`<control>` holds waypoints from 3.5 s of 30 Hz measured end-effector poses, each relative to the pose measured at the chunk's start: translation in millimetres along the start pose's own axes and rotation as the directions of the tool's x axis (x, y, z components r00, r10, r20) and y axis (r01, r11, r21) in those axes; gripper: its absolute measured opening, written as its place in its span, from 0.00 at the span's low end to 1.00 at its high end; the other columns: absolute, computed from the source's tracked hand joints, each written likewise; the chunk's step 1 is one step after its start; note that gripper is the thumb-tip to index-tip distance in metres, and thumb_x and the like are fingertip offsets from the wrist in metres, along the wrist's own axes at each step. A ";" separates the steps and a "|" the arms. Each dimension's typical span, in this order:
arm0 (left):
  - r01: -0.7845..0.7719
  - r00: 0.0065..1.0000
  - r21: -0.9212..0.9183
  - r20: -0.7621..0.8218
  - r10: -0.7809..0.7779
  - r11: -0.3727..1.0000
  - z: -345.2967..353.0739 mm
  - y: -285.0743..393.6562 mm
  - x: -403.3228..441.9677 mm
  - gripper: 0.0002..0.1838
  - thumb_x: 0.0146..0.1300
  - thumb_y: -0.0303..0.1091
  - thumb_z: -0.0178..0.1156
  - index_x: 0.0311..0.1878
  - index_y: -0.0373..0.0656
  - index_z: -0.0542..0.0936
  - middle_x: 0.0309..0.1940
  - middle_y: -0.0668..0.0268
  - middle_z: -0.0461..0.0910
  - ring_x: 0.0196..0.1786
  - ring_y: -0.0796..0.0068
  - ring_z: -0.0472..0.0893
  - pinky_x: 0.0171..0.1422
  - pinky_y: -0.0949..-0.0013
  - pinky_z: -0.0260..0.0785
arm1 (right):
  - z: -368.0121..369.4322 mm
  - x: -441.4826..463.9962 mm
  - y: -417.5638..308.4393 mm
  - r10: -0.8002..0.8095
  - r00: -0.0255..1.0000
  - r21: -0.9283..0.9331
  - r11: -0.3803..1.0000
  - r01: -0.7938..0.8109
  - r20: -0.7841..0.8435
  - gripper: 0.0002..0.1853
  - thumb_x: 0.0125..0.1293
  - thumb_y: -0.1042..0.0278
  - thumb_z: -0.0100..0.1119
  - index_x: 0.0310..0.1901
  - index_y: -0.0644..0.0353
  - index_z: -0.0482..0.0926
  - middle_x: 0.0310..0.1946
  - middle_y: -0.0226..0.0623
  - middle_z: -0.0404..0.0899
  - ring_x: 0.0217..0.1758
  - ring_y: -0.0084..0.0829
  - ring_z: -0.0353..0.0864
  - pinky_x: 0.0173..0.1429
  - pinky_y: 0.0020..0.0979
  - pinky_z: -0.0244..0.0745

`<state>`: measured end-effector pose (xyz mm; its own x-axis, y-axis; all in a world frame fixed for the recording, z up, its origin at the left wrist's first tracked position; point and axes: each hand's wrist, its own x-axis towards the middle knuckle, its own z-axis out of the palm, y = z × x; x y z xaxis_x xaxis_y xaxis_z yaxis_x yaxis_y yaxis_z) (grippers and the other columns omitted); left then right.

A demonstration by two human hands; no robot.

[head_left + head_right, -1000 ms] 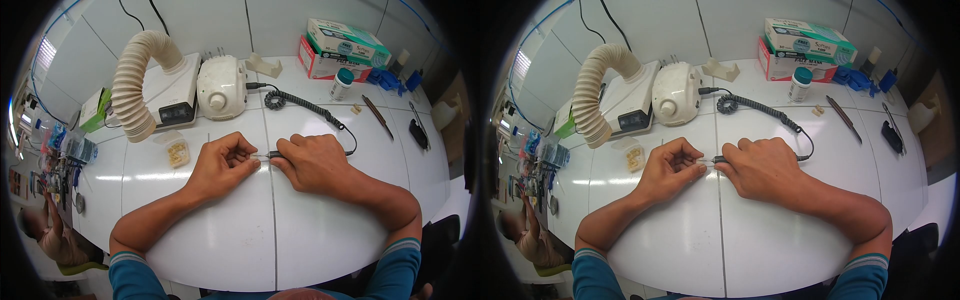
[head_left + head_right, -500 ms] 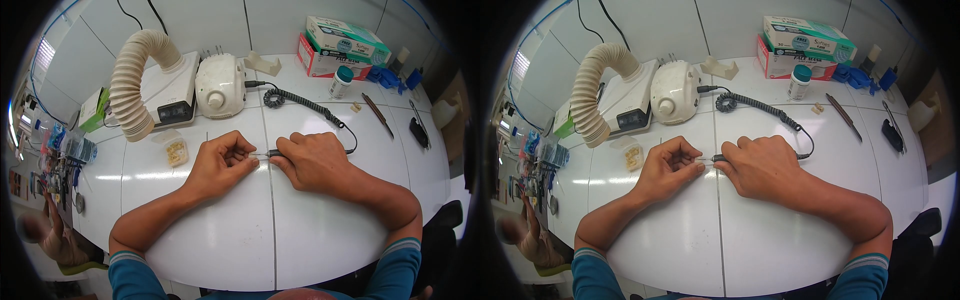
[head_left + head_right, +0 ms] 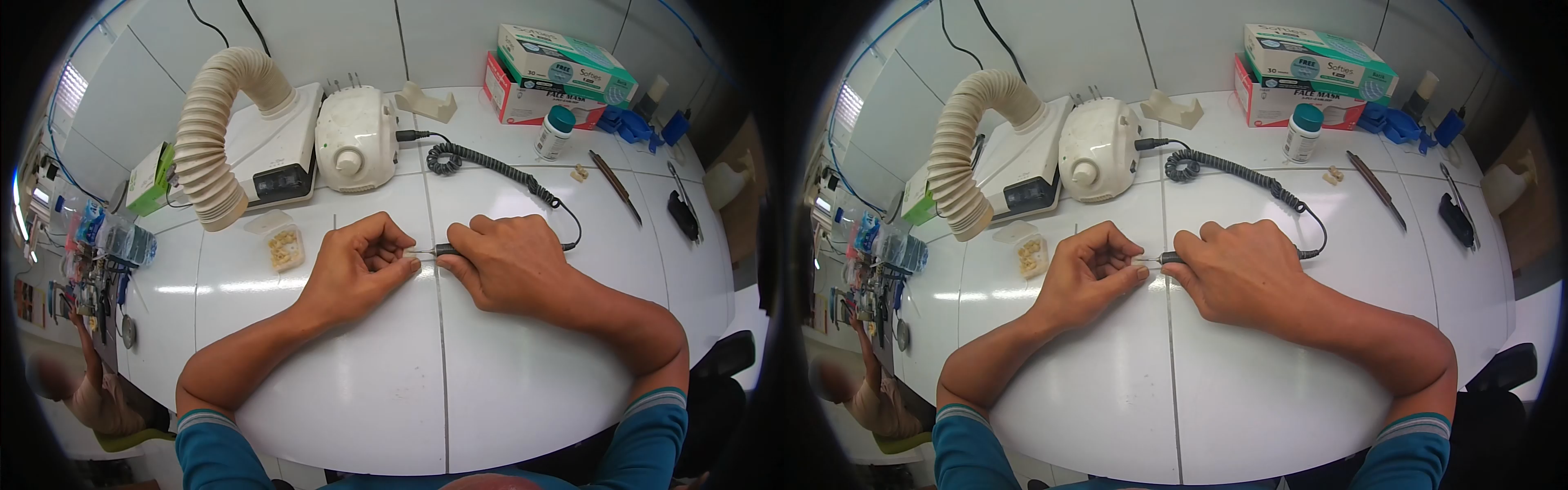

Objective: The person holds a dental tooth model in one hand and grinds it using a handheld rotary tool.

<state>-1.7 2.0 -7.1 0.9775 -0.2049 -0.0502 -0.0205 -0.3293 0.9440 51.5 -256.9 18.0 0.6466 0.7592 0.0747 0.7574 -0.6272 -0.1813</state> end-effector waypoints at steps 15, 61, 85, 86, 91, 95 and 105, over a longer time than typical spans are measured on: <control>-0.011 1.000 0.020 0.003 0.011 1.000 -0.9 0.1 -0.8 0.11 0.75 0.27 0.77 0.54 0.35 0.85 0.44 0.70 0.86 0.45 0.87 0.83 0.53 0.78 0.78 | -0.1 -0.5 -0.3 0.005 1.000 -0.010 1.000 -0.005 0.006 0.22 0.87 0.46 0.58 0.47 0.60 0.86 0.34 0.47 0.90 0.31 0.49 0.92 0.34 0.46 0.84; 0.007 1.000 0.014 0.010 -0.007 1.000 -0.7 2.4 -0.9 0.11 0.75 0.27 0.77 0.53 0.35 0.85 0.44 0.69 0.86 0.45 0.87 0.82 0.52 0.78 0.77 | -1.5 -0.5 -0.7 0.014 0.999 0.002 1.000 -0.014 0.035 0.22 0.87 0.47 0.58 0.47 0.60 0.86 0.34 0.47 0.90 0.30 0.48 0.92 0.34 0.46 0.84; -0.018 1.000 0.034 0.006 0.017 0.999 -0.1 3.8 -0.7 0.11 0.75 0.28 0.77 0.53 0.35 0.86 0.43 0.71 0.85 0.44 0.89 0.81 0.51 0.78 0.76 | -0.8 -0.5 -1.0 0.017 0.999 0.001 1.000 -0.017 0.029 0.22 0.87 0.47 0.58 0.47 0.60 0.86 0.34 0.47 0.90 0.31 0.49 0.92 0.34 0.47 0.84; -0.023 1.000 0.034 0.005 0.022 0.999 -0.2 3.7 -0.7 0.11 0.75 0.28 0.77 0.53 0.35 0.86 0.43 0.71 0.85 0.44 0.89 0.81 0.51 0.78 0.76 | -1.4 -0.5 -1.0 0.017 0.999 -0.001 1.000 -0.017 0.030 0.22 0.87 0.47 0.58 0.47 0.60 0.86 0.34 0.47 0.90 0.31 0.49 0.92 0.34 0.47 0.84; -0.003 1.000 0.033 0.002 0.003 0.999 0.8 3.3 -0.6 0.11 0.75 0.28 0.76 0.53 0.35 0.85 0.42 0.71 0.85 0.44 0.89 0.81 0.51 0.78 0.76 | -1.0 -0.9 -1.0 0.016 1.000 0.000 1.000 -0.016 0.024 0.22 0.86 0.47 0.58 0.47 0.59 0.87 0.34 0.47 0.90 0.31 0.49 0.92 0.35 0.47 0.84; -0.012 1.000 0.018 0.003 0.012 1.000 0.6 0.7 0.4 0.11 0.75 0.28 0.77 0.53 0.35 0.85 0.42 0.71 0.85 0.44 0.89 0.80 0.51 0.78 0.76 | -1.0 -0.2 -1.6 0.017 1.000 -0.001 1.000 -0.017 0.019 0.22 0.86 0.47 0.58 0.47 0.59 0.87 0.34 0.47 0.90 0.31 0.49 0.93 0.35 0.47 0.84; -0.008 1.000 0.036 0.001 0.008 0.999 -0.7 5.4 -1.3 0.11 0.75 0.28 0.77 0.52 0.35 0.84 0.43 0.71 0.85 0.45 0.88 0.82 0.52 0.77 0.77 | -1.7 -1.8 1.4 0.008 1.000 0.007 1.000 -0.008 -0.015 0.22 0.85 0.47 0.59 0.46 0.59 0.87 0.34 0.47 0.90 0.31 0.49 0.93 0.35 0.48 0.85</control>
<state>-2.9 1.1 -1.7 0.9772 -0.2080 -0.0431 -0.0356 -0.3605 0.9321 51.6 -259.5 19.2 0.6537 0.7516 0.0881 0.7518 -0.6319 -0.1885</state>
